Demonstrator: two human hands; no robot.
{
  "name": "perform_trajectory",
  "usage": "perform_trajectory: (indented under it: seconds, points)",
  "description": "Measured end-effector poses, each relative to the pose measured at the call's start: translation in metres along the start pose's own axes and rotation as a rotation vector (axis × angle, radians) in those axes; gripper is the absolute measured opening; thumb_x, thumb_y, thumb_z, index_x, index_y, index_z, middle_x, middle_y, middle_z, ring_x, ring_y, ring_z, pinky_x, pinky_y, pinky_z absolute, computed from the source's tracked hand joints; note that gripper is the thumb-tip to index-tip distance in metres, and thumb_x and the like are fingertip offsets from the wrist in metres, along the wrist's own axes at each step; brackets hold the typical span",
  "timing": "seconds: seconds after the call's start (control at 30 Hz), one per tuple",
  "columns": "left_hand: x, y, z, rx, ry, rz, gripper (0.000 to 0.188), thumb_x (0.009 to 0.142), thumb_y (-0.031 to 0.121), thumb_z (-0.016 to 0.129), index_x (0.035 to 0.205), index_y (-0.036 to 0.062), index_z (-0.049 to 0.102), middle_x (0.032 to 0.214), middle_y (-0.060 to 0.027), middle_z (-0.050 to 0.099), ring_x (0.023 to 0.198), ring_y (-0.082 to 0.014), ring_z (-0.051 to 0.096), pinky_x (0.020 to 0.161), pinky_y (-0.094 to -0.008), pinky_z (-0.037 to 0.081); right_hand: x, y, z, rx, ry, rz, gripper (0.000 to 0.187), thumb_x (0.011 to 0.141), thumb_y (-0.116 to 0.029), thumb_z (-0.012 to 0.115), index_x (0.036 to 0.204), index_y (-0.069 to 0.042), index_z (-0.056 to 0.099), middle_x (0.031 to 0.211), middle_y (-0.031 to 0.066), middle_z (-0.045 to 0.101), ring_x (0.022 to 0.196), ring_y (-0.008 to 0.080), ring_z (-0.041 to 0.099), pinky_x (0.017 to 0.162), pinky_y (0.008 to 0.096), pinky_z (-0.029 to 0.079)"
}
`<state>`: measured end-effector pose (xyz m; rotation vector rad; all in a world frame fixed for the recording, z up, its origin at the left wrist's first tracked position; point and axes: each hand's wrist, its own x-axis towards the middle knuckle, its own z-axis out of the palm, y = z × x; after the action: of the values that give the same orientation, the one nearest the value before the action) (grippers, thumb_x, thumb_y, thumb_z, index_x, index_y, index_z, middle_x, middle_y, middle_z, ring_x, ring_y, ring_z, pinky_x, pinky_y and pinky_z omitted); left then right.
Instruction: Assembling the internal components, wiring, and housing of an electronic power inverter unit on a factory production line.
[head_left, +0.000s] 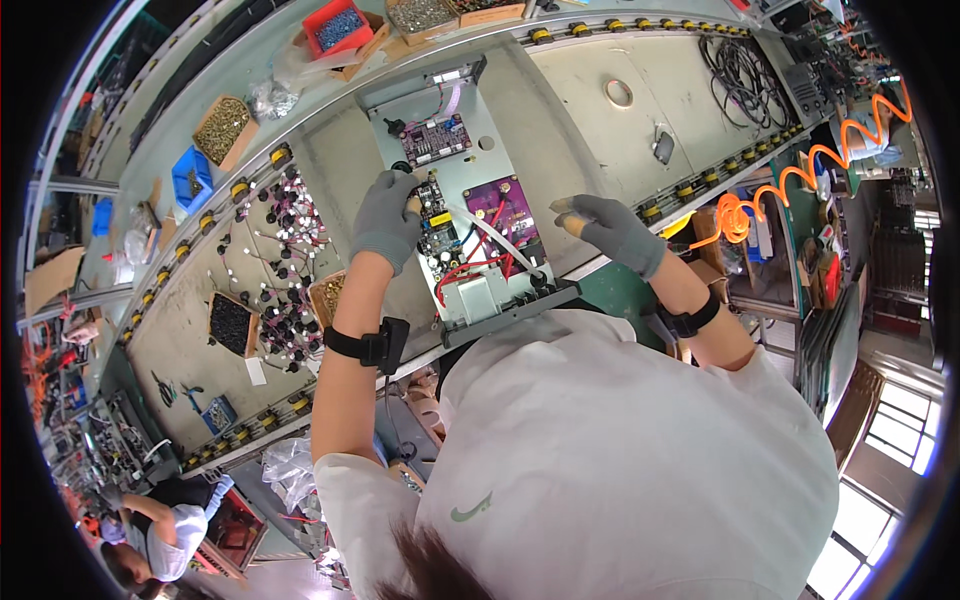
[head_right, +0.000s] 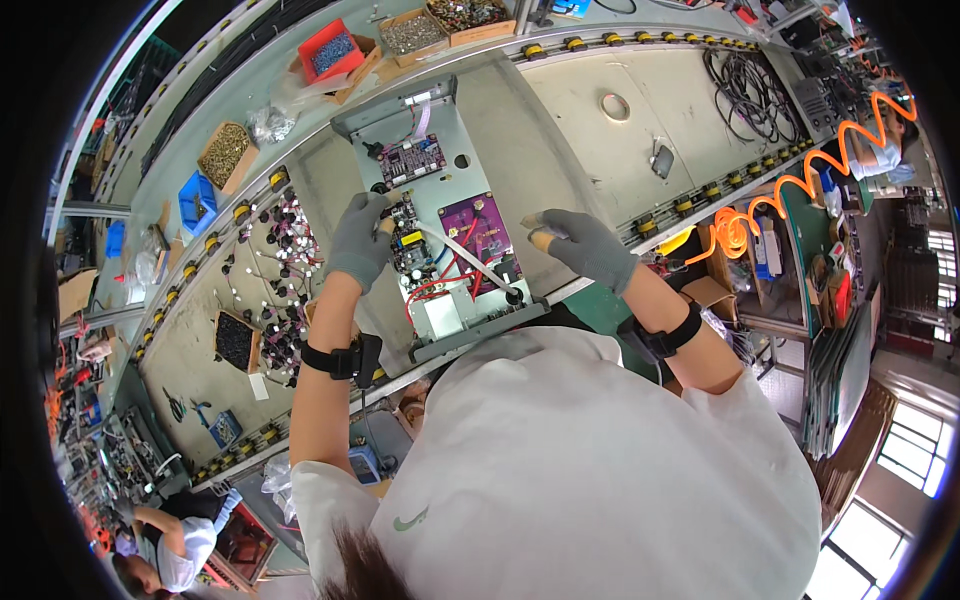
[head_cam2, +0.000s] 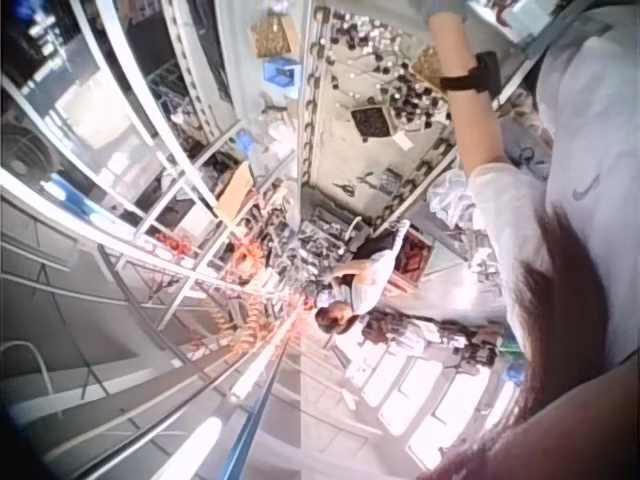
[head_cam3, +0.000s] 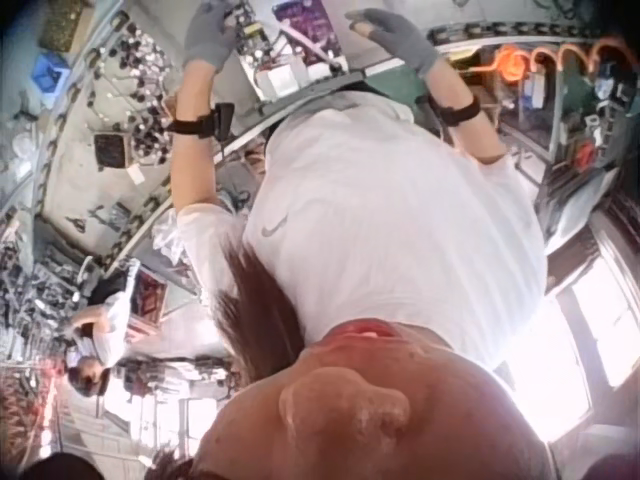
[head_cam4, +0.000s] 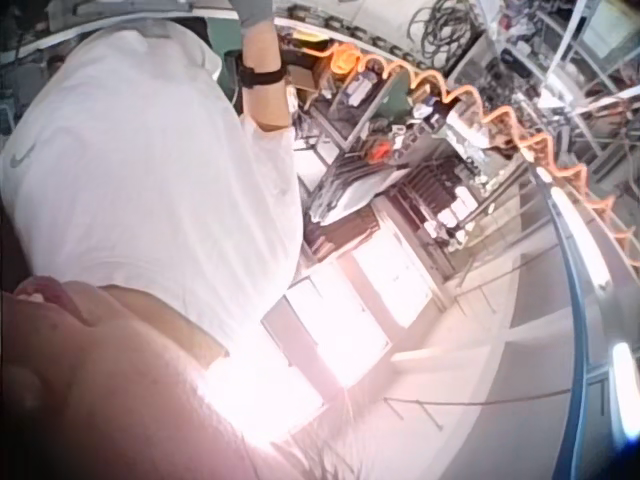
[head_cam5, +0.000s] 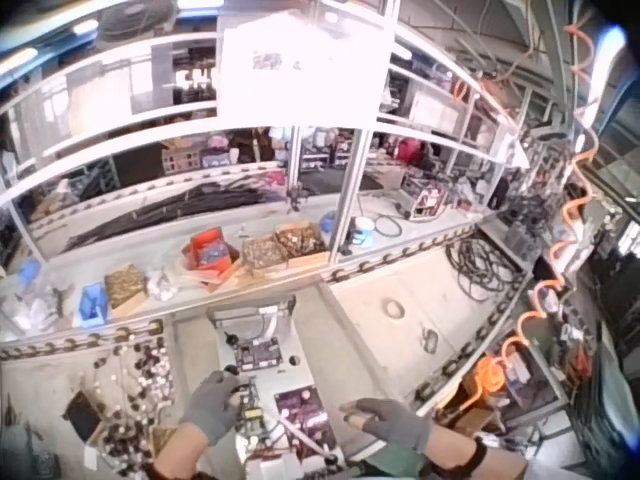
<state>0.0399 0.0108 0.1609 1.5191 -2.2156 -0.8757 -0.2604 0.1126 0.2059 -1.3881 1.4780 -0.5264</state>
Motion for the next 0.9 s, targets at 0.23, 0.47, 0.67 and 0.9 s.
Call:
perform_trajectory:
  seconds: [0.23,0.47,0.67,0.9]
  points:
    - [-0.006,-0.007,0.017,0.084,0.243,0.208,0.029,0.081,0.006,0.055,0.109,0.0116,0.059,0.104,-0.0136,0.054,0.093,-0.0342,0.054,0.08,-0.0382,0.044,-0.008,0.026,0.009,-0.058,-0.063,0.083,0.039,0.089,-0.023,0.055,0.121,0.0,0.054,0.108,0.0094,0.063,0.102,0.0142,0.055,0.092,0.0294,0.04]
    - [-0.004,-0.012,0.01,0.026,0.138,0.081,0.029,0.077,0.001,0.053,0.105,0.0091,0.057,0.106,-0.0137,0.053,0.097,-0.0329,0.053,0.081,-0.0394,0.045,-0.01,0.032,0.008,-0.057,-0.083,0.077,0.038,0.089,-0.023,0.054,0.119,0.0,0.055,0.11,0.01,0.062,0.103,0.0151,0.055,0.092,0.0294,0.04]
    - [-0.007,-0.029,0.02,0.013,0.187,0.125,0.039,0.079,0.002,0.052,0.116,0.0143,0.054,0.115,-0.0185,0.049,0.095,-0.0372,0.054,0.082,-0.0408,0.045,-0.017,0.033,0.013,-0.076,0.057,-0.012,0.047,0.083,-0.035,0.057,0.114,0.001,0.056,0.108,0.0213,0.061,0.101,0.0307,0.059,0.087,0.0359,0.045]
    - [-0.016,-0.016,0.019,-0.037,0.143,0.096,0.042,0.078,0.002,0.051,0.118,0.0152,0.053,0.113,-0.021,0.047,0.1,-0.0404,0.05,0.083,-0.0428,0.044,-0.022,0.044,0.027,-0.182,-0.023,0.003,0.049,0.084,-0.041,0.051,0.112,-0.001,0.057,0.103,0.0221,0.062,0.097,0.0352,0.059,0.085,0.0398,0.045]
